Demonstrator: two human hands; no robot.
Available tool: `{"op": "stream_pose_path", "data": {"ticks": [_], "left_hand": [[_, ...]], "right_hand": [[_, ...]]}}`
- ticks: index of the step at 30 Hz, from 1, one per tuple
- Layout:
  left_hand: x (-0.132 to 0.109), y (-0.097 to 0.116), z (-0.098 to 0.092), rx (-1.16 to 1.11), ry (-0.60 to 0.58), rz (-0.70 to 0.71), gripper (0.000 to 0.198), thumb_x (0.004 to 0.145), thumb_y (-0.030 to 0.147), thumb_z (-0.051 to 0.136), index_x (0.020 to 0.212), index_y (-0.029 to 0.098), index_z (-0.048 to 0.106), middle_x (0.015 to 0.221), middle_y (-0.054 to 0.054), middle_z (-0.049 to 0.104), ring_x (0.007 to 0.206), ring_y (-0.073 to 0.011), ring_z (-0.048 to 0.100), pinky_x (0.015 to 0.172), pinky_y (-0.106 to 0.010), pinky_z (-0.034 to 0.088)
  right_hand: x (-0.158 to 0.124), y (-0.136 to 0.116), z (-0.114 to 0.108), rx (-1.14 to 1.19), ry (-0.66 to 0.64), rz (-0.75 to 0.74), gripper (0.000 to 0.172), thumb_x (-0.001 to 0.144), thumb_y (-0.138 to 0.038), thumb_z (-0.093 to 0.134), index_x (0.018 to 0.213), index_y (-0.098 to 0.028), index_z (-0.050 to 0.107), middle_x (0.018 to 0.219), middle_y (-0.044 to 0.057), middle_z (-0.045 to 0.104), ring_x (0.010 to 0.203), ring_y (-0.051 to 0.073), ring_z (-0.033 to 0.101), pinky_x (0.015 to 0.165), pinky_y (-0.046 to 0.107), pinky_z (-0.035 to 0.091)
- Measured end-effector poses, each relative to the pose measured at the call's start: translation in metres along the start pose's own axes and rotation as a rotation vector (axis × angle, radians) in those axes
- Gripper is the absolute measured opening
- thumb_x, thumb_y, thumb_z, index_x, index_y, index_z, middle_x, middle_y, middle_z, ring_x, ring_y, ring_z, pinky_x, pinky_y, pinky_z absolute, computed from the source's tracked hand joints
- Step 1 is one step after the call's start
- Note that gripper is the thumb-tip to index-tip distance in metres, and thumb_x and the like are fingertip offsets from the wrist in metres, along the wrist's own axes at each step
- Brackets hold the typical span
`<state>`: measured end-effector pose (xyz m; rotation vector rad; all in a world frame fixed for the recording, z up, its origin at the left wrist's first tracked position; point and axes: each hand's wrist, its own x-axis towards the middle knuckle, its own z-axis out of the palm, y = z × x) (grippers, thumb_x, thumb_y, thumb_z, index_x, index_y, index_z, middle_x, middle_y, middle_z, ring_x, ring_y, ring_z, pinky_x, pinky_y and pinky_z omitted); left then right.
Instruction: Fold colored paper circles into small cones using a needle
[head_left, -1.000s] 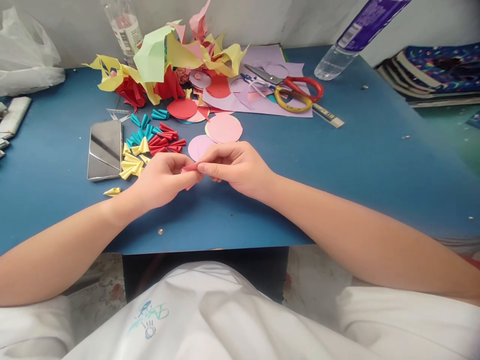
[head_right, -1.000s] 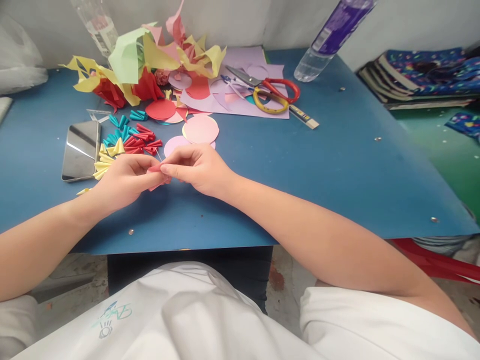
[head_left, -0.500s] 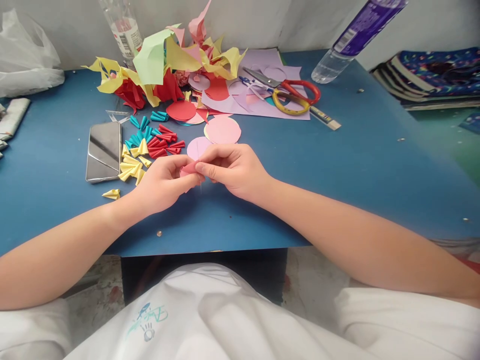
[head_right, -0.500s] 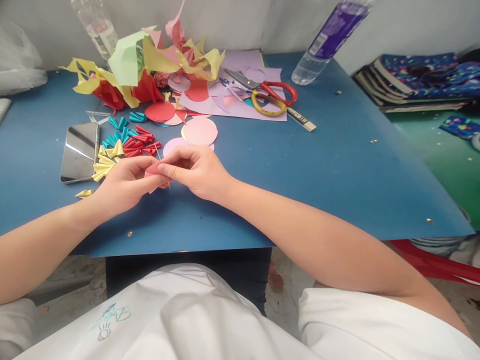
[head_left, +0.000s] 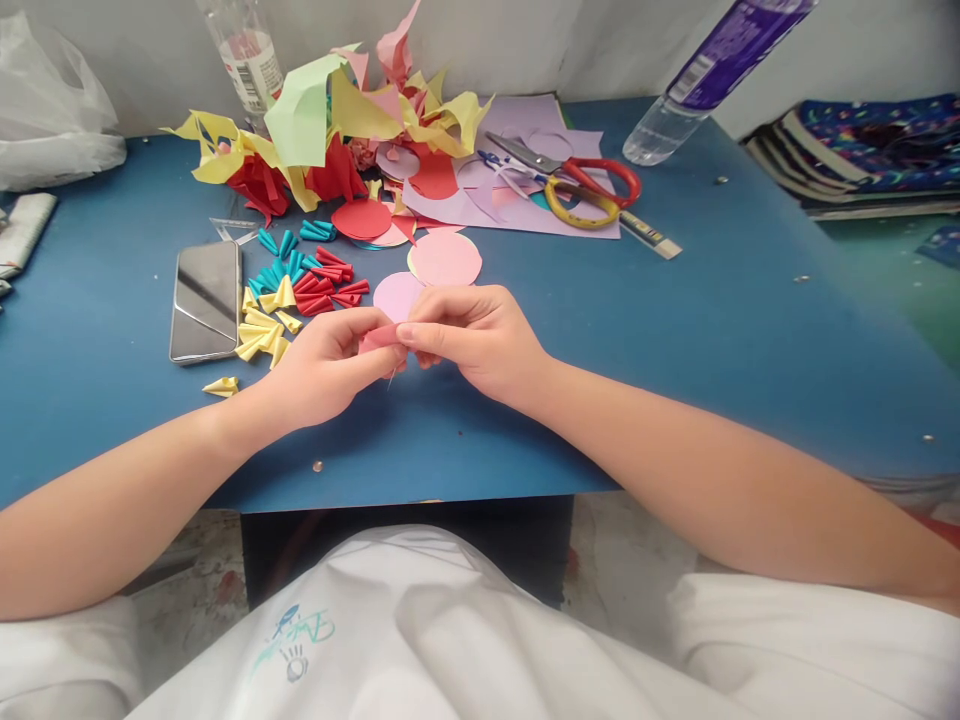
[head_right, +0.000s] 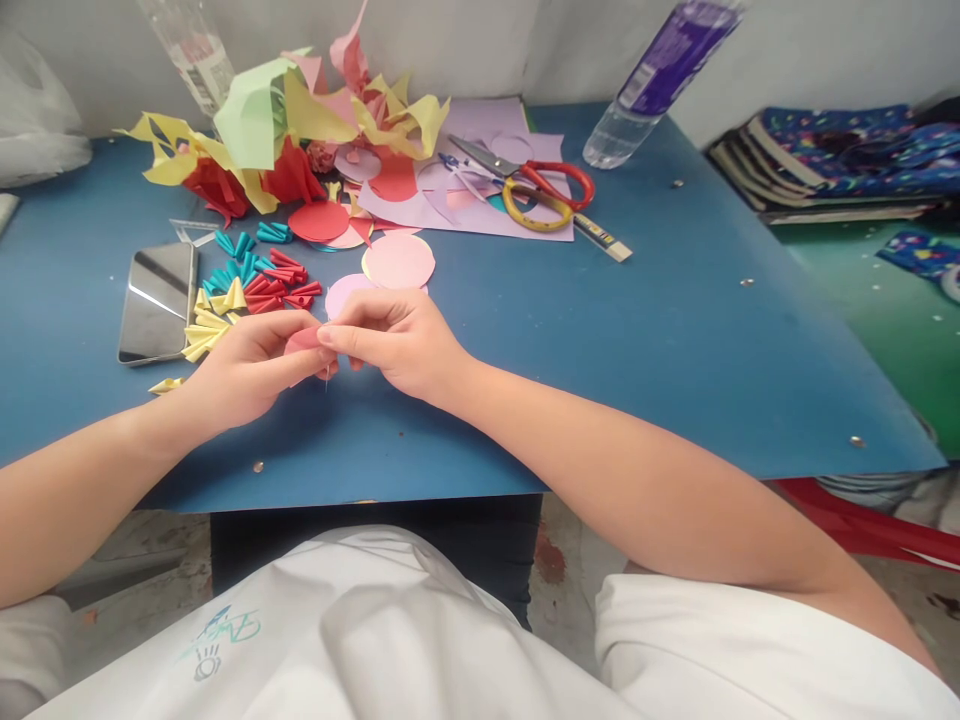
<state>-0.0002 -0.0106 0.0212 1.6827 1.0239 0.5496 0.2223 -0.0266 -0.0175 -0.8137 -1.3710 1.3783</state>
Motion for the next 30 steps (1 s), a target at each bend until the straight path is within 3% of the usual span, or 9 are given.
{"op": "stream_pose_path", "data": {"ticks": [6,12,15,19,24,30], "left_hand": [[0.001,-0.002,0.002,-0.025,-0.005,-0.031,0.024,0.095,0.044,0.084,0.087,0.022,0.079,0.088,-0.005,0.085,0.087,-0.0238,0.078,0.084,-0.036,0.064],[0.0,0.0,0.001,-0.053,0.006,-0.061,0.027,0.095,0.047,0.087,0.092,0.021,0.08,0.092,-0.005,0.086,0.089,-0.0231,0.079,0.088,-0.036,0.064],[0.0,0.003,-0.002,-0.016,0.024,-0.068,0.032,0.095,0.049,0.086,0.083,0.023,0.074,0.087,-0.005,0.082,0.09,-0.0237,0.079,0.088,-0.036,0.064],[0.0,0.004,-0.003,0.025,0.007,-0.056,0.034,0.097,0.046,0.082,0.074,0.024,0.072,0.079,-0.004,0.078,0.089,-0.0236,0.078,0.086,-0.035,0.061],[-0.002,0.004,0.0,0.05,0.059,0.026,0.027,0.099,0.042,0.085,0.082,0.022,0.078,0.081,-0.002,0.081,0.08,-0.0194,0.067,0.077,-0.034,0.055],[-0.005,0.007,0.001,0.024,0.094,0.063,0.022,0.095,0.036,0.084,0.077,0.025,0.081,0.079,-0.002,0.083,0.082,-0.0233,0.075,0.082,-0.039,0.062]], "right_hand": [[0.001,0.003,-0.004,-0.029,0.002,0.018,0.059,0.079,-0.072,0.118,0.082,-0.024,0.084,0.075,0.003,0.078,0.073,0.022,0.073,0.063,0.037,0.062],[0.007,0.014,-0.009,0.009,-0.027,-0.028,0.054,0.076,-0.065,0.121,0.087,-0.023,0.089,0.086,0.004,0.084,0.076,0.022,0.077,0.075,0.04,0.071],[0.008,0.017,-0.009,0.003,-0.009,-0.093,0.051,0.078,-0.065,0.12,0.088,-0.024,0.091,0.093,0.005,0.086,0.077,0.022,0.078,0.078,0.042,0.073],[0.004,0.013,-0.006,-0.031,-0.01,-0.108,0.051,0.086,-0.07,0.114,0.088,-0.025,0.091,0.094,0.006,0.084,0.081,0.023,0.078,0.08,0.043,0.073],[0.002,0.007,-0.006,-0.103,0.064,-0.088,0.054,0.08,-0.071,0.118,0.079,-0.026,0.087,0.089,0.007,0.083,0.085,0.026,0.076,0.08,0.043,0.069],[0.003,0.01,-0.008,-0.032,-0.014,-0.027,0.058,0.079,-0.07,0.119,0.087,-0.023,0.087,0.085,0.006,0.081,0.077,0.023,0.074,0.071,0.038,0.064]]}}
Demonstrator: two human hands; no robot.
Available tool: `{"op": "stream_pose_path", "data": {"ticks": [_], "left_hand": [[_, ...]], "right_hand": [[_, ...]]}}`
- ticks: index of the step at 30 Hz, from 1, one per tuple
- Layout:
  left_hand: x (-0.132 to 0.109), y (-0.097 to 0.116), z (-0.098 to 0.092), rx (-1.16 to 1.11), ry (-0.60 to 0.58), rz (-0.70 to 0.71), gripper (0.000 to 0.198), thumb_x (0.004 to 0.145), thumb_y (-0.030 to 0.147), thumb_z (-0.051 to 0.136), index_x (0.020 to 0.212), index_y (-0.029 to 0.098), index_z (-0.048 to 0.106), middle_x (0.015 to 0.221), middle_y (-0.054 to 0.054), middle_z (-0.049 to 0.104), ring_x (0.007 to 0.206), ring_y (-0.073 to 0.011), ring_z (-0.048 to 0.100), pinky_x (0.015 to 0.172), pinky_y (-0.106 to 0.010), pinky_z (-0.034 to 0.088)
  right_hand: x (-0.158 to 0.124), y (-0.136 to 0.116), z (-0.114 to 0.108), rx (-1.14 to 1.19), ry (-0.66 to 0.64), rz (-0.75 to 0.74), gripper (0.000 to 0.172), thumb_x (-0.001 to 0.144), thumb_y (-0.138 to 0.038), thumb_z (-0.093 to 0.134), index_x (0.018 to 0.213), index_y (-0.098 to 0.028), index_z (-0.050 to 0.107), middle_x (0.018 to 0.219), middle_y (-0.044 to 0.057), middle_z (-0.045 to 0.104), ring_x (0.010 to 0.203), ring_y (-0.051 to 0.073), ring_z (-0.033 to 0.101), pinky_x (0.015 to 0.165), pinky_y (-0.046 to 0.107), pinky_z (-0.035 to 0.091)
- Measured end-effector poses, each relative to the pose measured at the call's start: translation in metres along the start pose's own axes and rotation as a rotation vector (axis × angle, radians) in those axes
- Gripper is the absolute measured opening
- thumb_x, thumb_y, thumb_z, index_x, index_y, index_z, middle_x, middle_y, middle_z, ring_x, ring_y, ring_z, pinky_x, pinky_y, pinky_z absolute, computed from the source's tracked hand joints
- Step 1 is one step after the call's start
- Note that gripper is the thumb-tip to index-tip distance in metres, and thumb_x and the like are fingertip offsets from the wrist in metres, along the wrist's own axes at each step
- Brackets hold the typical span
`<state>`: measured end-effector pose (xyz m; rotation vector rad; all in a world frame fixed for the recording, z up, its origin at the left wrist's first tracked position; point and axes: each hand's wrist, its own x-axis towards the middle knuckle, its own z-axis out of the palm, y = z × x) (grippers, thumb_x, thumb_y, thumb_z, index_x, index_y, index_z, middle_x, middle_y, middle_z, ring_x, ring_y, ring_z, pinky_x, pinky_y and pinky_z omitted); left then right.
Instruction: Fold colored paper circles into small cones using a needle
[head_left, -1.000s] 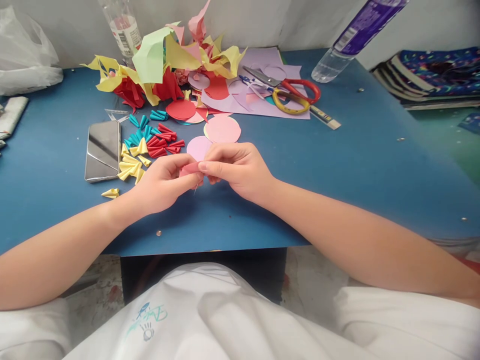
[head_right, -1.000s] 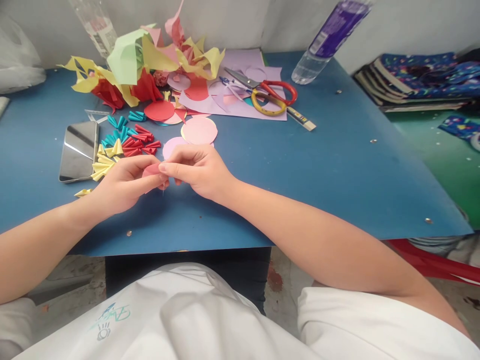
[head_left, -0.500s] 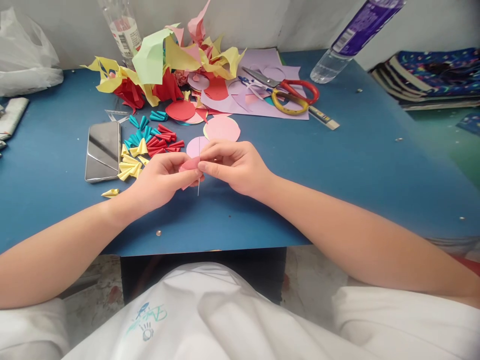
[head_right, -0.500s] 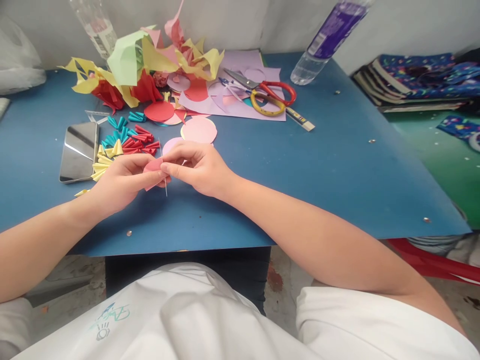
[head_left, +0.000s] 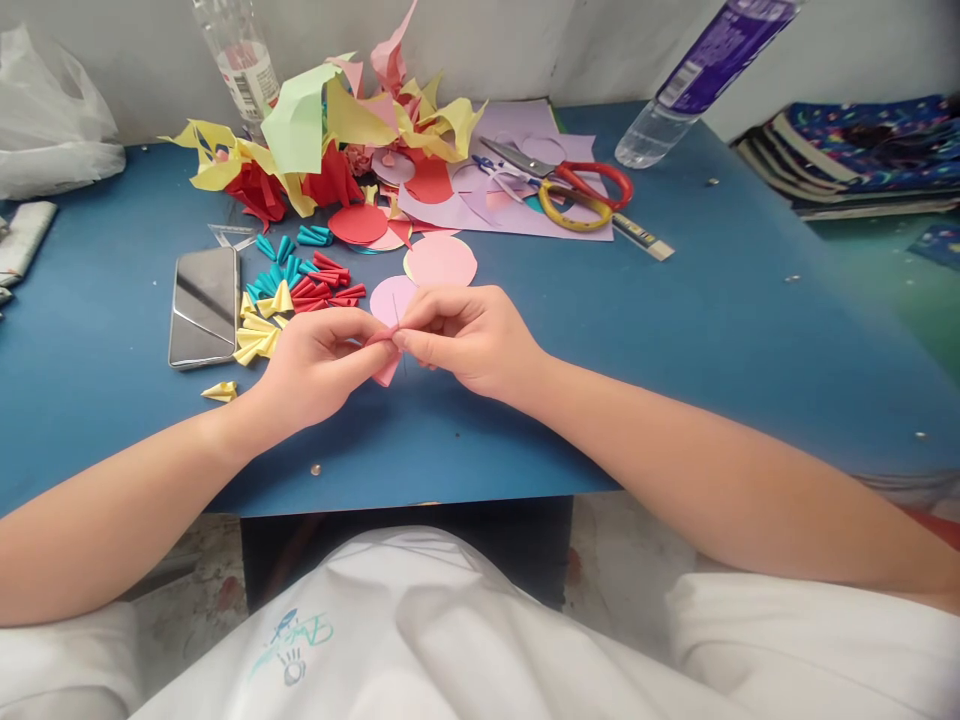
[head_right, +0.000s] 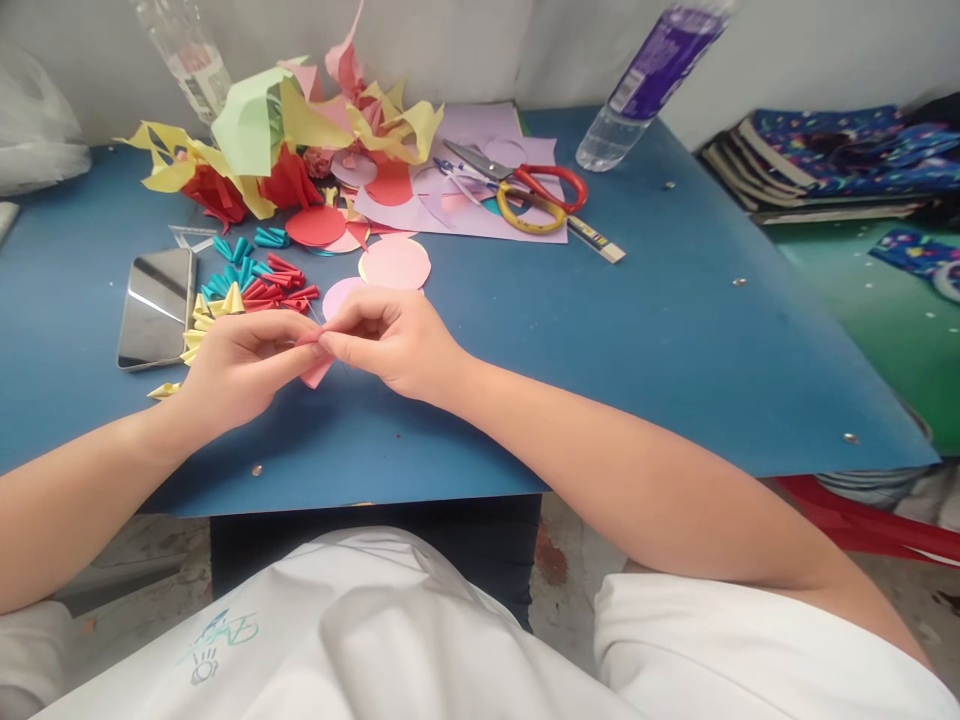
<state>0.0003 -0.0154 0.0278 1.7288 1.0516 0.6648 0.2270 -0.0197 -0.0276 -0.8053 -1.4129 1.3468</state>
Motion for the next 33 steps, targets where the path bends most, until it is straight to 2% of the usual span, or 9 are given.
{"op": "stream_pose_path", "data": {"ticks": [6,10,18,26,30,33], "left_hand": [[-0.002,0.0,-0.003,0.013,-0.022,0.046,0.023,0.095,0.032,0.083,0.074,0.027,0.084,0.083,-0.002,0.086,0.084,-0.0251,0.077,0.084,-0.04,0.062],[-0.002,0.0,-0.003,-0.015,-0.05,0.046,0.023,0.096,0.029,0.084,0.073,0.027,0.078,0.078,0.0,0.081,0.081,-0.0235,0.073,0.081,-0.04,0.059],[0.002,-0.002,-0.007,0.148,-0.05,0.13,0.039,0.112,0.041,0.068,0.078,0.026,0.08,0.09,-0.004,0.085,0.089,-0.0257,0.075,0.095,-0.043,0.062],[0.007,-0.016,-0.007,0.172,-0.041,0.261,0.038,0.109,0.033,0.066,0.074,0.027,0.078,0.083,-0.006,0.081,0.078,-0.0254,0.073,0.079,-0.047,0.059],[0.01,-0.023,-0.009,0.126,-0.087,0.294,0.039,0.114,0.035,0.074,0.075,0.029,0.079,0.081,-0.007,0.08,0.075,-0.0273,0.071,0.073,-0.048,0.062],[0.012,-0.022,-0.011,0.073,-0.104,0.288,0.041,0.115,0.04,0.075,0.076,0.028,0.08,0.078,-0.006,0.078,0.073,-0.0253,0.07,0.072,-0.046,0.061]], "right_hand": [[-0.001,-0.003,0.0,0.011,-0.041,0.048,0.054,0.079,-0.062,0.121,0.093,-0.02,0.09,0.081,0.003,0.081,0.069,0.019,0.07,0.063,0.034,0.06],[0.0,-0.005,0.002,0.054,-0.034,0.062,0.052,0.077,-0.059,0.122,0.09,-0.021,0.09,0.082,0.003,0.083,0.068,0.018,0.069,0.064,0.033,0.061],[0.001,0.0,0.0,-0.014,0.022,0.061,0.054,0.075,-0.061,0.122,0.09,-0.022,0.088,0.081,0.002,0.081,0.076,0.021,0.074,0.067,0.035,0.063],[0.0,-0.001,0.0,-0.048,0.018,0.071,0.06,0.07,-0.067,0.123,0.086,-0.022,0.087,0.081,0.003,0.084,0.075,0.022,0.077,0.068,0.036,0.066],[0.0,-0.001,-0.001,-0.058,0.009,0.081,0.058,0.072,-0.065,0.122,0.087,-0.022,0.086,0.083,0.003,0.084,0.079,0.023,0.078,0.072,0.037,0.067],[-0.001,-0.002,-0.002,-0.051,0.001,0.075,0.056,0.076,-0.063,0.121,0.088,-0.023,0.084,0.085,0.004,0.083,0.081,0.023,0.078,0.072,0.037,0.065]]}}
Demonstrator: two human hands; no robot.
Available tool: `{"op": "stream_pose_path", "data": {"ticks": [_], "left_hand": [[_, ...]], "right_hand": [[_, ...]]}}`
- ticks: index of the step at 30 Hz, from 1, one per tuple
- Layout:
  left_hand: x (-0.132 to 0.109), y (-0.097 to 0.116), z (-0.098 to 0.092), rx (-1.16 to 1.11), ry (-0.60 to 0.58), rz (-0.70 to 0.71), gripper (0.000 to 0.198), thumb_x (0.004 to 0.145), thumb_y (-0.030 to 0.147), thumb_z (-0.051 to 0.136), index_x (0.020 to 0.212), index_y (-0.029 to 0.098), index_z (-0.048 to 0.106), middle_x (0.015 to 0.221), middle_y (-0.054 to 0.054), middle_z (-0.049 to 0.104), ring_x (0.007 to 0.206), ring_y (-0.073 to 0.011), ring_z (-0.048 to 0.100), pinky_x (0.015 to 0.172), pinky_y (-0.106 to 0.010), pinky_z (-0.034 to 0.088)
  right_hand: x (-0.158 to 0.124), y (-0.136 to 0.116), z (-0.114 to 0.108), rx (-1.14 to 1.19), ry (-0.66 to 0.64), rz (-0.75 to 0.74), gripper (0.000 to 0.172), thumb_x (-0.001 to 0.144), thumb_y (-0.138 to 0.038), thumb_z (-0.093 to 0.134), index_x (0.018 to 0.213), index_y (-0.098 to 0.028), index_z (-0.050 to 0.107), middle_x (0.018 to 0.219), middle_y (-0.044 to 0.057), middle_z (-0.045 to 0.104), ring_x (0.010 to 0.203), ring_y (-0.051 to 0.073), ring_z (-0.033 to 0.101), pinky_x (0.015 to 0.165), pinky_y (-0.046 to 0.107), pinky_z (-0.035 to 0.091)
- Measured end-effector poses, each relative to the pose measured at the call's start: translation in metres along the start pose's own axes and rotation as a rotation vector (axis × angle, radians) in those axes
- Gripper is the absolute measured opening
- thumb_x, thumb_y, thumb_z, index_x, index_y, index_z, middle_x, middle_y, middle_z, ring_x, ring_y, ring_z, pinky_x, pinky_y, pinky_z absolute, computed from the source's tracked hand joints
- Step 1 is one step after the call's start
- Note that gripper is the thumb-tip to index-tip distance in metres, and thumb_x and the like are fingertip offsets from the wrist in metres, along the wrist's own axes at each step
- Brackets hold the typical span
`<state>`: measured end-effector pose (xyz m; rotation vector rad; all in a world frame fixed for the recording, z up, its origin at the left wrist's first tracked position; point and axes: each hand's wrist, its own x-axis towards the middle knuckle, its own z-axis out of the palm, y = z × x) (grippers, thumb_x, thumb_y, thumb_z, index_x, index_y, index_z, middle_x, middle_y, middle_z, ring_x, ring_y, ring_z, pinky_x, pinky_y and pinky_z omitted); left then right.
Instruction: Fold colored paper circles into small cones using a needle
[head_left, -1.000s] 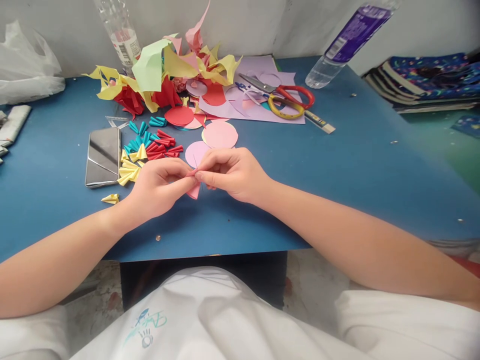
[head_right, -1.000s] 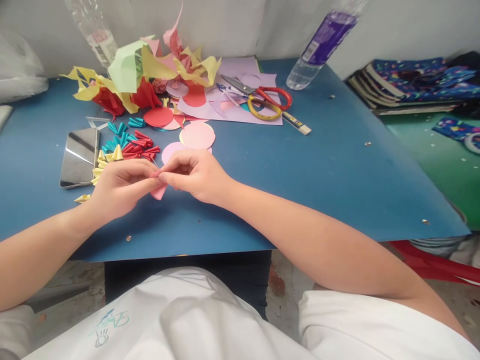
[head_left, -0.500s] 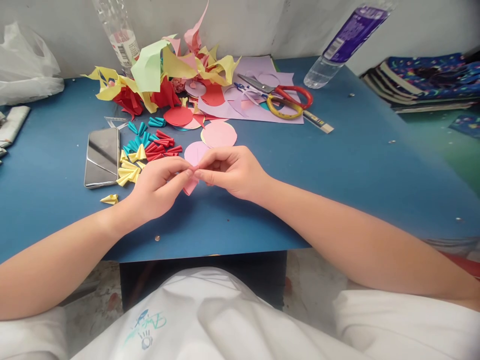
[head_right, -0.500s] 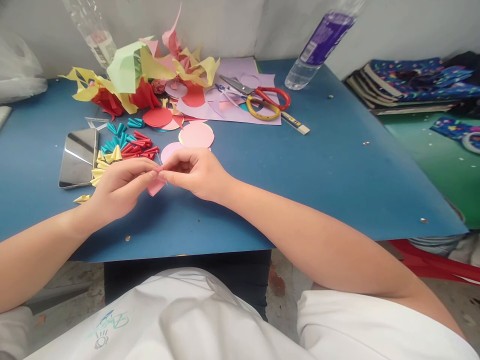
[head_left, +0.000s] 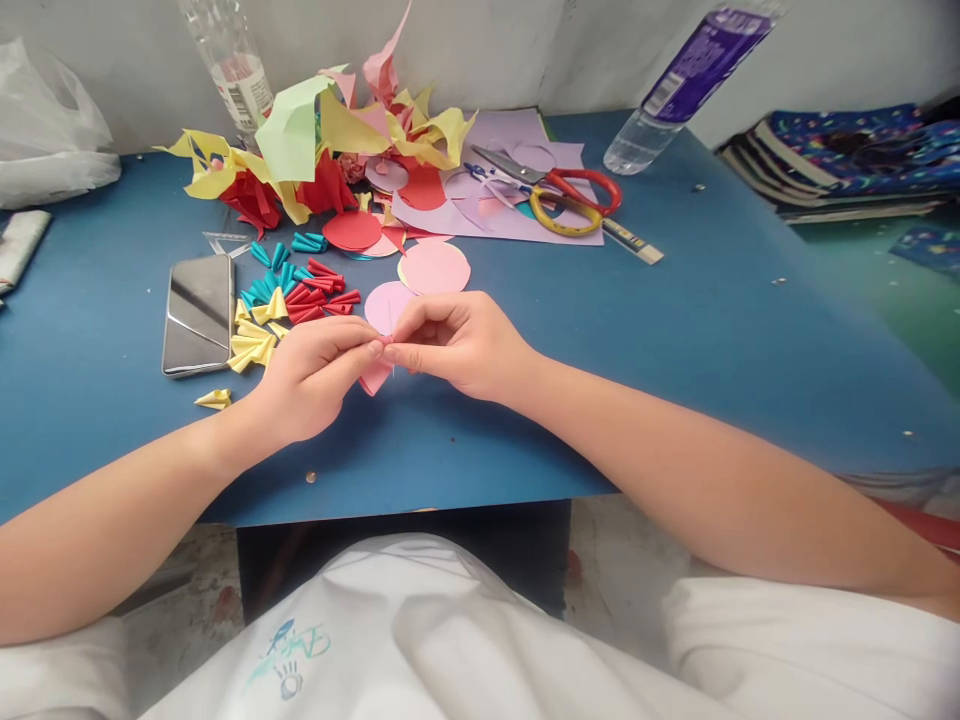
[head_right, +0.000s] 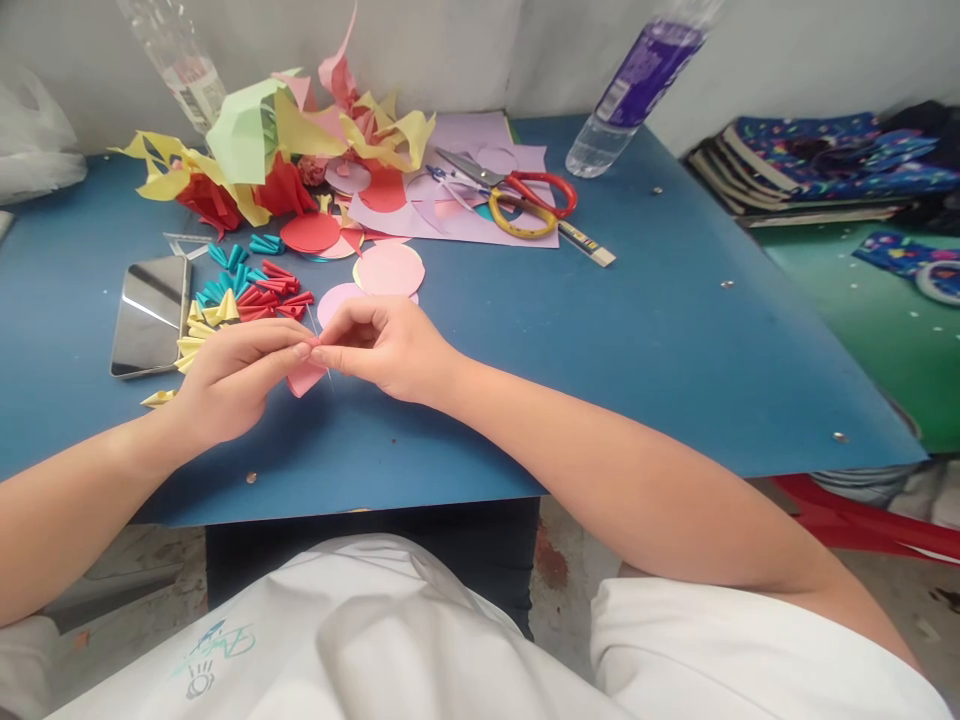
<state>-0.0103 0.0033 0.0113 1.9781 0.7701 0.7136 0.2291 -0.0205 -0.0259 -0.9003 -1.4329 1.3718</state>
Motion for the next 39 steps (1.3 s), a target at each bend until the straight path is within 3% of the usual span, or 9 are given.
{"op": "stream_pose_path", "data": {"ticks": [3,6,8,10,13,20,25,31,39], "left_hand": [[0.0,0.001,0.002,-0.079,0.012,-0.031,0.038,0.115,0.041,0.076,0.08,0.026,0.082,0.076,-0.003,0.076,0.073,-0.0211,0.069,0.072,-0.04,0.061],[-0.002,-0.002,0.009,-0.162,0.068,-0.058,0.019,0.101,0.037,0.094,0.095,0.024,0.081,0.087,-0.001,0.08,0.077,-0.0181,0.073,0.069,-0.033,0.063],[-0.005,-0.005,0.016,-0.208,0.122,-0.062,0.036,0.089,0.03,0.104,0.113,0.027,0.077,0.108,-0.002,0.086,0.091,-0.0197,0.082,0.081,-0.035,0.072],[-0.008,-0.008,0.022,-0.31,0.169,-0.057,0.051,0.083,0.025,0.108,0.12,0.03,0.072,0.108,-0.001,0.087,0.094,-0.0217,0.085,0.088,-0.039,0.076],[-0.011,-0.01,0.028,-0.327,0.234,-0.069,0.056,0.086,0.026,0.109,0.127,0.032,0.071,0.111,-0.002,0.089,0.099,-0.0254,0.089,0.089,-0.043,0.078],[-0.011,-0.009,0.033,-0.374,0.322,-0.131,0.056,0.088,0.029,0.106,0.129,0.033,0.068,0.093,0.004,0.086,0.08,-0.0214,0.086,0.076,-0.037,0.073],[-0.009,-0.015,0.039,-0.362,0.428,-0.057,0.048,0.09,0.03,0.1,0.124,0.032,0.066,0.088,0.005,0.083,0.075,-0.0168,0.079,0.067,-0.03,0.064],[-0.005,-0.016,0.032,-0.342,0.396,-0.062,0.047,0.085,0.028,0.1,0.113,0.03,0.063,0.093,0.003,0.084,0.077,-0.0192,0.083,0.068,-0.032,0.066],[-0.004,-0.011,0.027,-0.358,0.368,-0.128,0.048,0.084,0.028,0.099,0.115,0.03,0.063,0.095,0.004,0.083,0.077,-0.0153,0.078,0.07,-0.031,0.066]], "right_hand": [[0.0,-0.001,0.001,0.026,0.005,-0.001,0.059,0.079,-0.066,0.119,0.09,-0.023,0.08,0.084,0.002,0.08,0.08,0.022,0.075,0.072,0.037,0.065],[0.001,-0.002,0.002,0.052,0.039,-0.018,0.064,0.08,-0.073,0.116,0.091,-0.024,0.077,0.085,0.002,0.078,0.081,0.021,0.073,0.073,0.036,0.064],[0.002,-0.001,0.004,0.07,0.066,-0.043,0.067,0.082,-0.079,0.113,0.091,-0.024,0.075,0.087,0.002,0.078,0.081,0.02,0.071,0.072,0.035,0.063],[0.003,0.0,0.005,0.096,0.075,-0.067,0.069,0.085,-0.081,0.111,0.091,-0.024,0.073,0.085,0.0,0.076,0.078,0.018,0.068,0.07,0.033,0.061],[0.003,0.004,0.007,0.126,0.058,-0.07,0.065,0.089,-0.077,0.11,0.091,-0.024,0.071,0.082,-0.003,0.071,0.07,0.015,0.062,0.065,0.032,0.056],[0.002,0.007,0.015,0.124,0.081,0.01,0.057,0.085,-0.064,0.114,0.089,-0.025,0.072,0.075,-0.004,0.067,0.066,0.015,0.059,0.061,0.031,0.052],[0.002,0.003,0.02,0.155,0.127,0.022,0.056,0.081,-0.062,0.114,0.088,-0.025,0.073,0.073,-0.002,0.069,0.063,0.016,0.058,0.059,0.033,0.052],[0.005,0.006,0.021,0.163,0.09,0.017,0.057,0.079,-0.062,0.115,0.088,-0.026,0.072,0.072,-0.004,0.07,0.064,0.015,0.059,0.058,0.031,0.05],[0.002,0.003,0.017,0.085,0.095,-0.014,0.045,0.085,-0.058,0.113,0.091,-0.026,0.082,0.073,-0.003,0.072,0.067,0.017,0.063,0.067,0.034,0.06]]}}
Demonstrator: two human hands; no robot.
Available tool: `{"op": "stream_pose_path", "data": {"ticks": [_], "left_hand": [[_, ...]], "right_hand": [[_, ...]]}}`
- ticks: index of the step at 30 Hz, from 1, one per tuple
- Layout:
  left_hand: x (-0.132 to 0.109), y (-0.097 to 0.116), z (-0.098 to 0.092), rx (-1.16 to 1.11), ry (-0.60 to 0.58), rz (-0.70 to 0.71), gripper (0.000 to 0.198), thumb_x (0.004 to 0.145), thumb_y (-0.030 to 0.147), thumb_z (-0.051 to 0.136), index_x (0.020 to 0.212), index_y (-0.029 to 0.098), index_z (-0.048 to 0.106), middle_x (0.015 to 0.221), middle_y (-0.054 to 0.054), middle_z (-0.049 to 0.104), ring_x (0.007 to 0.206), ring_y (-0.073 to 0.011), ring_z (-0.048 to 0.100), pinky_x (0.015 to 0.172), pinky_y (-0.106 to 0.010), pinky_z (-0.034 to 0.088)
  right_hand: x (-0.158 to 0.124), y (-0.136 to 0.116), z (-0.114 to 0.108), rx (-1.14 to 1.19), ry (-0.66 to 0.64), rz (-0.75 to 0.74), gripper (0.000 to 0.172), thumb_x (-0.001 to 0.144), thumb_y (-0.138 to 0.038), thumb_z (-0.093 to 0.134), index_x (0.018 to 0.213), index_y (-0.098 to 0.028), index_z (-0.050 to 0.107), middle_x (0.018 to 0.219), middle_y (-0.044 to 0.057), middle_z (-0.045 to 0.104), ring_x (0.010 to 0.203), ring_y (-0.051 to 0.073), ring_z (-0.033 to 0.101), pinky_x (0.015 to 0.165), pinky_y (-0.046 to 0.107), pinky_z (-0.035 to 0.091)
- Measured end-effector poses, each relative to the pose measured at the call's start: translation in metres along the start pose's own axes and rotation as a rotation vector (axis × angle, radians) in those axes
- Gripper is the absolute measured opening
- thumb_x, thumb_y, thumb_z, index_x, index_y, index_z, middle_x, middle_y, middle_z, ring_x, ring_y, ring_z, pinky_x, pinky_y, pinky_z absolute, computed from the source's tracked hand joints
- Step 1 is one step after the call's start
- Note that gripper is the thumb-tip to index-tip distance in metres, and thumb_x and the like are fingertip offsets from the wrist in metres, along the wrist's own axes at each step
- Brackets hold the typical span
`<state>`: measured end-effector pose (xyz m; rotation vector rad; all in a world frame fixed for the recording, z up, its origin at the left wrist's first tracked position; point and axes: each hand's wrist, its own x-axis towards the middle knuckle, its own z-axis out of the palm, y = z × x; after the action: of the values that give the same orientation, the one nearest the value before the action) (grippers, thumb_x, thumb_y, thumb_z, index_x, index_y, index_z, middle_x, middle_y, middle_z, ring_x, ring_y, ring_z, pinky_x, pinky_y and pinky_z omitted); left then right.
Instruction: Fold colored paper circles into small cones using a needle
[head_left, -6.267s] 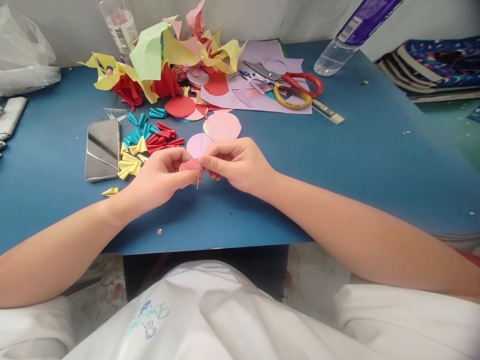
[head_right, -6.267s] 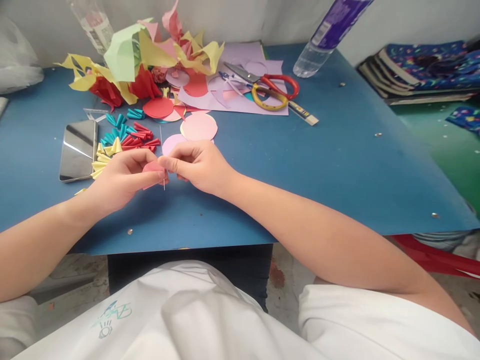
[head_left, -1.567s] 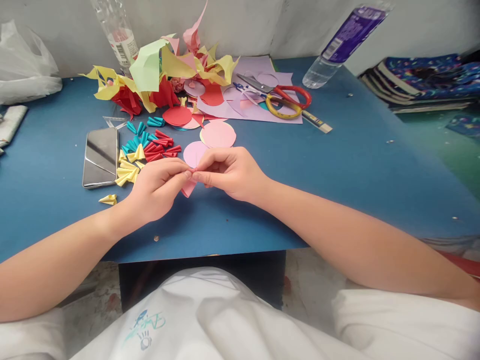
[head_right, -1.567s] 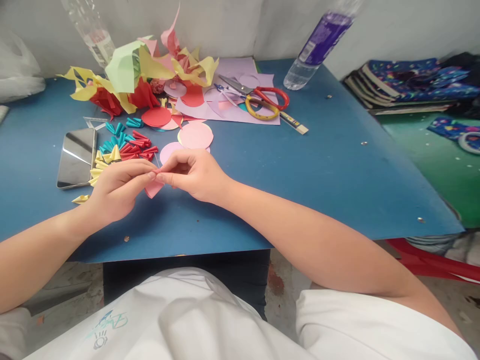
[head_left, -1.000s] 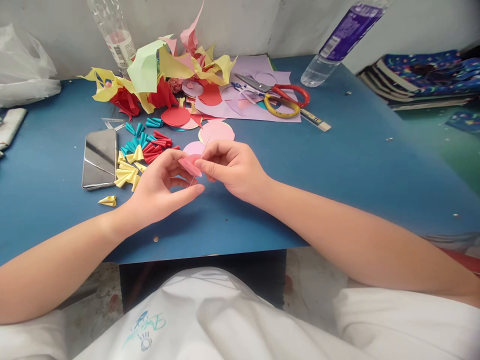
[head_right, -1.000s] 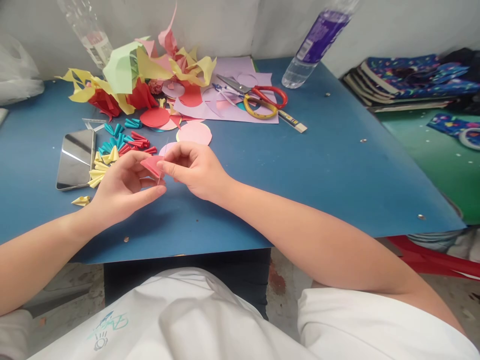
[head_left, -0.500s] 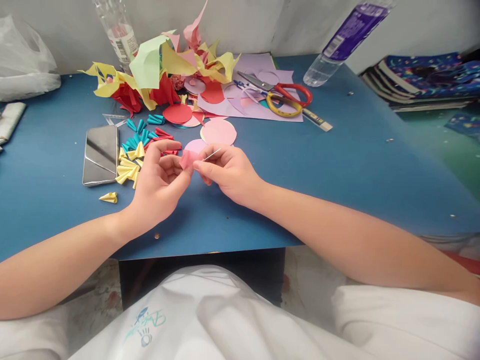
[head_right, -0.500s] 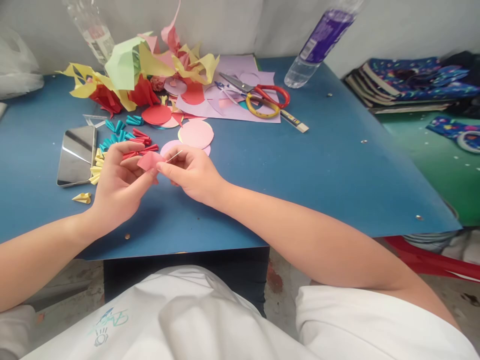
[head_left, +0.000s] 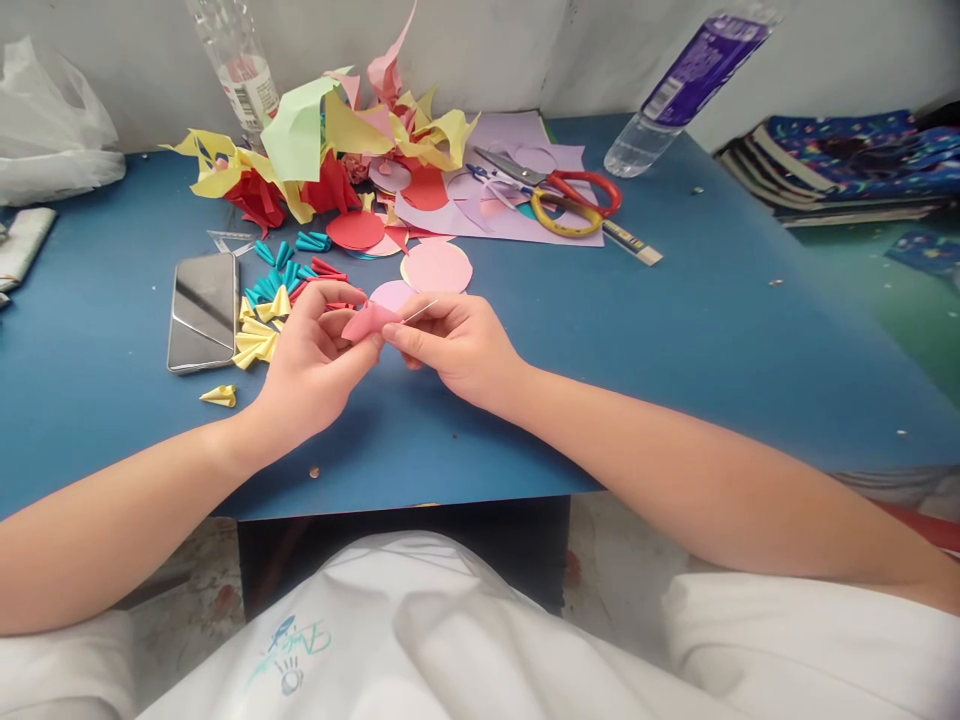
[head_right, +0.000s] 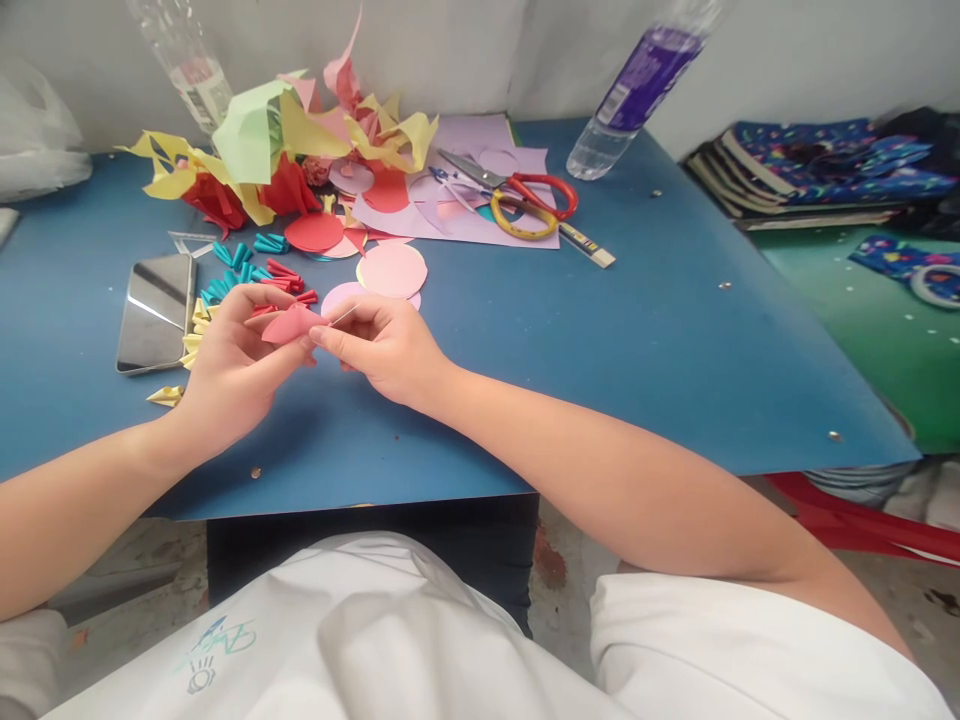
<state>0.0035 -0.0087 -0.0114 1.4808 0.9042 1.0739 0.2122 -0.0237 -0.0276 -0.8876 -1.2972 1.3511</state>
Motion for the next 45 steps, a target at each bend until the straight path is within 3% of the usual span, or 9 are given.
{"op": "stream_pose_path", "data": {"ticks": [9,14,22,28,32,35,45], "left_hand": [[-0.001,0.004,0.004,-0.056,0.032,-0.114,0.045,0.077,0.022,0.095,0.111,0.03,0.067,0.093,0.004,0.086,0.079,-0.0179,0.078,0.078,-0.037,0.069],[0.0,0.003,0.001,-0.101,0.032,-0.155,0.044,0.077,0.016,0.095,0.108,0.032,0.069,0.095,0.003,0.085,0.082,-0.0199,0.079,0.08,-0.039,0.071],[0.0,0.003,0.001,-0.075,0.024,-0.143,0.041,0.082,0.018,0.094,0.112,0.031,0.068,0.098,0.002,0.083,0.086,-0.0206,0.08,0.081,-0.038,0.071],[0.0,0.004,0.002,-0.007,0.06,-0.037,0.041,0.077,0.024,0.1,0.105,0.029,0.07,0.106,-0.001,0.083,0.103,-0.0225,0.08,0.091,-0.039,0.069],[0.002,0.005,0.001,0.048,0.051,-0.026,0.042,0.076,0.028,0.099,0.09,0.028,0.059,0.082,0.004,0.069,0.078,-0.0173,0.066,0.07,-0.032,0.054],[0.002,0.006,0.0,0.103,0.037,-0.009,0.047,0.076,0.028,0.094,0.077,0.027,0.047,0.072,0.005,0.058,0.069,-0.0149,0.055,0.065,-0.031,0.044],[0.0,0.017,0.001,0.14,-0.037,0.054,0.047,0.085,0.032,0.091,0.067,0.026,0.049,0.071,0.001,0.061,0.071,-0.0166,0.052,0.067,-0.035,0.047]], "right_hand": [[-0.003,-0.004,0.0,-0.039,0.018,0.007,0.046,0.084,-0.06,0.113,0.087,-0.025,0.083,0.079,0.001,0.081,0.068,0.018,0.064,0.065,0.034,0.06],[-0.002,-0.002,0.0,0.011,0.011,0.017,0.04,0.082,-0.054,0.115,0.091,-0.025,0.088,0.077,-0.001,0.078,0.065,0.017,0.064,0.066,0.035,0.062],[-0.003,-0.004,0.0,-0.03,0.025,0.007,0.046,0.084,-0.061,0.115,0.089,-0.025,0.086,0.071,-0.002,0.073,0.064,0.018,0.063,0.064,0.035,0.06],[-0.005,-0.003,0.0,-0.048,0.043,-0.016,0.052,0.084,-0.065,0.114,0.086,-0.025,0.082,0.073,-0.001,0.073,0.065,0.018,0.066,0.063,0.035,0.058],[-0.005,-0.003,0.001,-0.047,0.031,-0.007,0.055,0.084,-0.07,0.113,0.086,-0.025,0.081,0.074,-0.001,0.073,0.065,0.018,0.066,0.064,0.034,0.059],[-0.005,-0.004,0.002,-0.027,0.019,-0.01,0.058,0.081,-0.072,0.114,0.084,-0.025,0.079,0.077,-0.001,0.075,0.067,0.018,0.066,0.065,0.034,0.061],[-0.005,-0.006,0.001,-0.009,0.044,0.0,0.056,0.08,-0.071,0.116,0.088,-0.026,0.084,0.077,0.0,0.074,0.068,0.019,0.065,0.064,0.036,0.059]]}}
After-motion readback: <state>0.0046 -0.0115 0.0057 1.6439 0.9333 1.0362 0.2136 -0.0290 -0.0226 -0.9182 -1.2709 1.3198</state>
